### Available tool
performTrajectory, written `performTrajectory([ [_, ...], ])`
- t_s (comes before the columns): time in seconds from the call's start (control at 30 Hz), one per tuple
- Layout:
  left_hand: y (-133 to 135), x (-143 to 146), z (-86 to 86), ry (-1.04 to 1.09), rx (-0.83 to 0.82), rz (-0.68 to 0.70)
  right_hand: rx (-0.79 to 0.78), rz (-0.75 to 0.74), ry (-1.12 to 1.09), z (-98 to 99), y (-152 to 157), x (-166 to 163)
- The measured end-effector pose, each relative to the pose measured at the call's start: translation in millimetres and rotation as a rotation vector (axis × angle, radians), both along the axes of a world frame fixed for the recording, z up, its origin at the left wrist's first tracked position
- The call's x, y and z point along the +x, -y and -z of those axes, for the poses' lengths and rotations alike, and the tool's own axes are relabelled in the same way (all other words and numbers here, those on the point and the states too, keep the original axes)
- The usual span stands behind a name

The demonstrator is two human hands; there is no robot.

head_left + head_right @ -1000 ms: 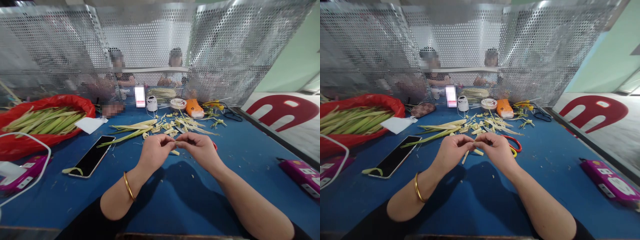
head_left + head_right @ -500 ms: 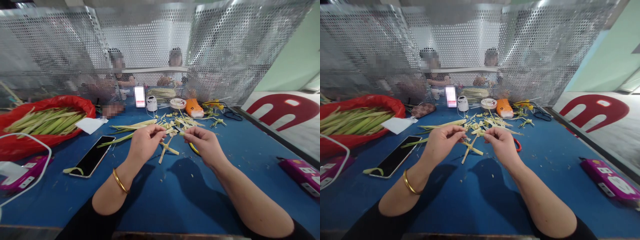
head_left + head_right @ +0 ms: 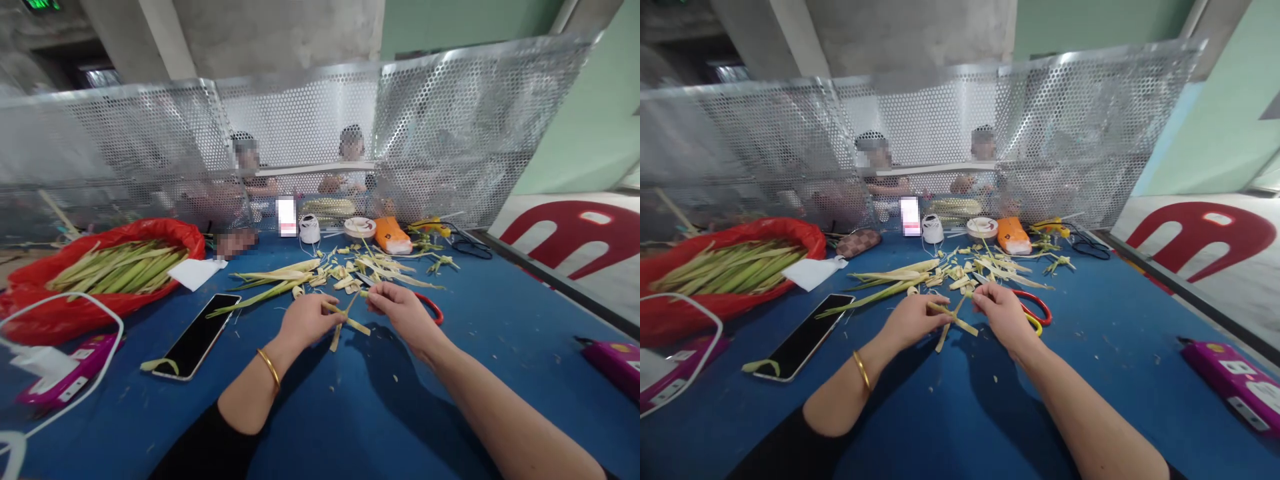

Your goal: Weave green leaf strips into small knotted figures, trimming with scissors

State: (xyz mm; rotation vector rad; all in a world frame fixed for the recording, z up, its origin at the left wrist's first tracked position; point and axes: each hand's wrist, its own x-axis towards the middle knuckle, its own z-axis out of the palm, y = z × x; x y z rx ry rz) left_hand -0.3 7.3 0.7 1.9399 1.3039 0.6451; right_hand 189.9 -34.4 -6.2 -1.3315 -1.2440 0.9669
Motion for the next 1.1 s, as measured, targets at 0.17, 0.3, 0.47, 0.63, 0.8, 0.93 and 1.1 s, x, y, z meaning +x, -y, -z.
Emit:
performTrajectory([
  [0.17, 2, 8, 0.4, 0.494, -0.394, -0.143, 0.043, 0.024, -0.07, -3.6, 0, 2],
  [0.3, 9, 7, -15.9, 0.68, -0.419, -0.165, 0.122, 0.083, -0.086, -7.0, -1, 7],
  [0.47, 17, 9, -23.2, 0.741, -0.366, -0.203, 0.135, 0.054, -0.127, -12.6, 4, 4],
  [0.63, 20, 10, -27.7, 0.83, -0.368, -0.312, 0.178, 0.051, -0.132, -17.2, 11, 1],
  [0.8, 26, 13, -26.8, 0.884, -0.424, -0.333, 0.186, 0.041, -0.076, -17.8, 14, -2],
  [0.93, 31, 18, -21.5, 0.845, -0.491, -0.214, 0.184, -0.059, 0.002, -18.5, 14, -8],
  [1.1, 33, 17, -22.4, 0.802, -0.607, -0.097, 0.214, -0.052, 0.038, -24.0, 14, -7],
])
